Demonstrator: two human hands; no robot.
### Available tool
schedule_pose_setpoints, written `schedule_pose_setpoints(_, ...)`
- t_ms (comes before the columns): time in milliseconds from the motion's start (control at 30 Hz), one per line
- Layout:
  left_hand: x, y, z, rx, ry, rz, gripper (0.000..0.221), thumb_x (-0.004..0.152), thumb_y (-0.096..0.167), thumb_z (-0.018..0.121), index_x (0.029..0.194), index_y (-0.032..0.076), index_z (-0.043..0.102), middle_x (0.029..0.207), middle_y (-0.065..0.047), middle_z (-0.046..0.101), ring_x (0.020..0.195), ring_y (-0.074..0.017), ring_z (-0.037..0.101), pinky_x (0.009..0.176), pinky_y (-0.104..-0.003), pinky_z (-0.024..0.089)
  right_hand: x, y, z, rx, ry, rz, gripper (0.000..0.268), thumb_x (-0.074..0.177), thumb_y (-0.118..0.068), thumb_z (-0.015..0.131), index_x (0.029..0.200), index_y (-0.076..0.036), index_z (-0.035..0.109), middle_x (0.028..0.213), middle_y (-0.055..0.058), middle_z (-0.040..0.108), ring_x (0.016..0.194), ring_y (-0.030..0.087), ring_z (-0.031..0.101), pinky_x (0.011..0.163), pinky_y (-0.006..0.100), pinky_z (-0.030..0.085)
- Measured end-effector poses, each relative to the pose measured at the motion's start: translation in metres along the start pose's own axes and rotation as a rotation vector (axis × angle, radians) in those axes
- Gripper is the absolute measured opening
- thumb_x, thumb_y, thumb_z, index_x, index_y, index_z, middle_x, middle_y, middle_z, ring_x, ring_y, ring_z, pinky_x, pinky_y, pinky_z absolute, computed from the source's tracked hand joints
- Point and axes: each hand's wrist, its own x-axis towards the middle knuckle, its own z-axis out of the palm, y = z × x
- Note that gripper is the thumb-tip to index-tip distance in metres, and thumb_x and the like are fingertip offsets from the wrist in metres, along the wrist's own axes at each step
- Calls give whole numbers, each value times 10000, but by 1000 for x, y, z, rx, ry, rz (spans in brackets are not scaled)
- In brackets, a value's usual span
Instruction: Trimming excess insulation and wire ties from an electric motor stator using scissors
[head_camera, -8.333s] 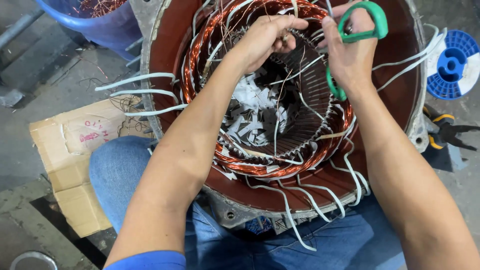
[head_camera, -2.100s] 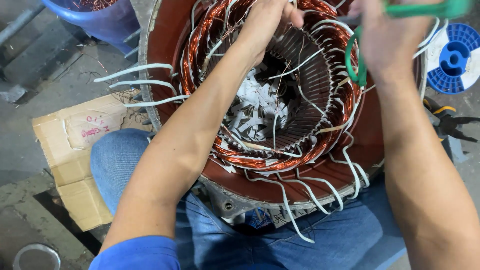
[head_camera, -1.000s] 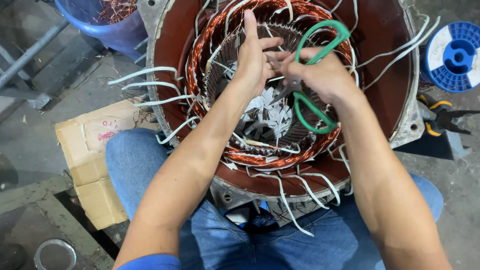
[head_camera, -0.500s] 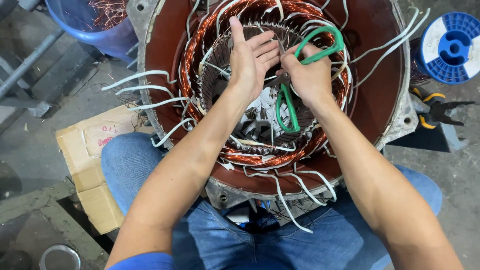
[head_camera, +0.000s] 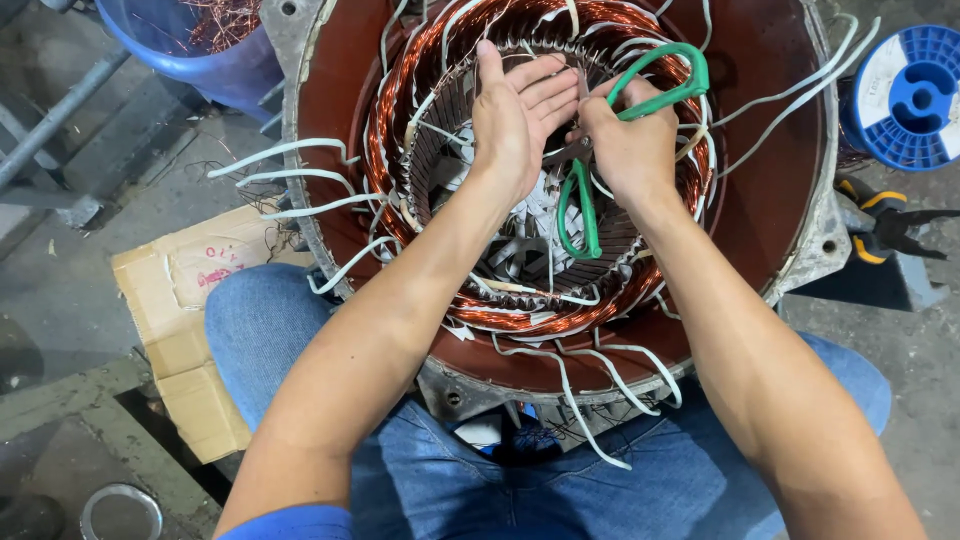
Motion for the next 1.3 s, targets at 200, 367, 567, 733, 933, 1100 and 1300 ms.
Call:
schedule_pose_setpoints(200,5,-6,-3,-11,-18,65,967,1013,691,259,1257,-169,627,1321,-445,675,1258,-495,682,1134,-552,546,-10,-7,7,-63,-1,-181,32,969,-7,642,949,-30,654,797,40,668,656,143,754,585,261,612)
schedule_pose_setpoints(367,8,-11,-6,-42,-44,86,897,1054,648,283,1255,-156,627,1278,-416,697,1211,-464,705,1115,-543,569,-3,-4,0,-112,7,-105,41,975,-50,657,979,-49,698,795,14,692,682,116,775,609,243,616)
schedule_pose_setpoints(567,2,-8,-1,-2,-25,71,823,1054,613,286,1312,-120,557,1248,-407,681,1103,-403,701,996,-477,578,-8,-16,5,-77,-10,-214,62,979,-25,654,1003,-8,708,860,70,743,698,140,767,625,259,649)
schedule_pose_setpoints(733,-1,-4,4,24,-65,82,867,1043,609,265,1398,-146,501,1357,-501,629,1275,-512,678,1152,-552,553,-2,-4,1,-174,18,-153,40,961,-21,645,967,-52,670,786,21,681,668,126,762,585,257,623)
schedule_pose_setpoints(933,-2,-3,3,38,-45,46,904,1002,642,304,1455,-125,459,1235,-383,680,1052,-382,729,994,-473,597,-7,-13,4,-158,-7,-173,36,970,-65,663,967,-76,697,809,25,729,669,119,711,607,249,588)
schedule_pose_setpoints(1100,2,-5,1,-19,-46,90,838,1013,651,331,1397,-80,475,1188,-397,698,1104,-408,721,1037,-506,590,-12,-22,4,-14,-14,-159,37,956,-31,653,945,-10,680,930,78,759,696,146,770,619,255,630)
schedule_pose_setpoints(1300,-5,-4,7,41,-61,44,918,977,652,342,1443,-127,481,1423,-475,589,1323,-492,637,1180,-539,507,-1,-3,4,-53,44,-161,77,951,-9,623,991,-20,688,816,46,691,676,140,752,615,250,638)
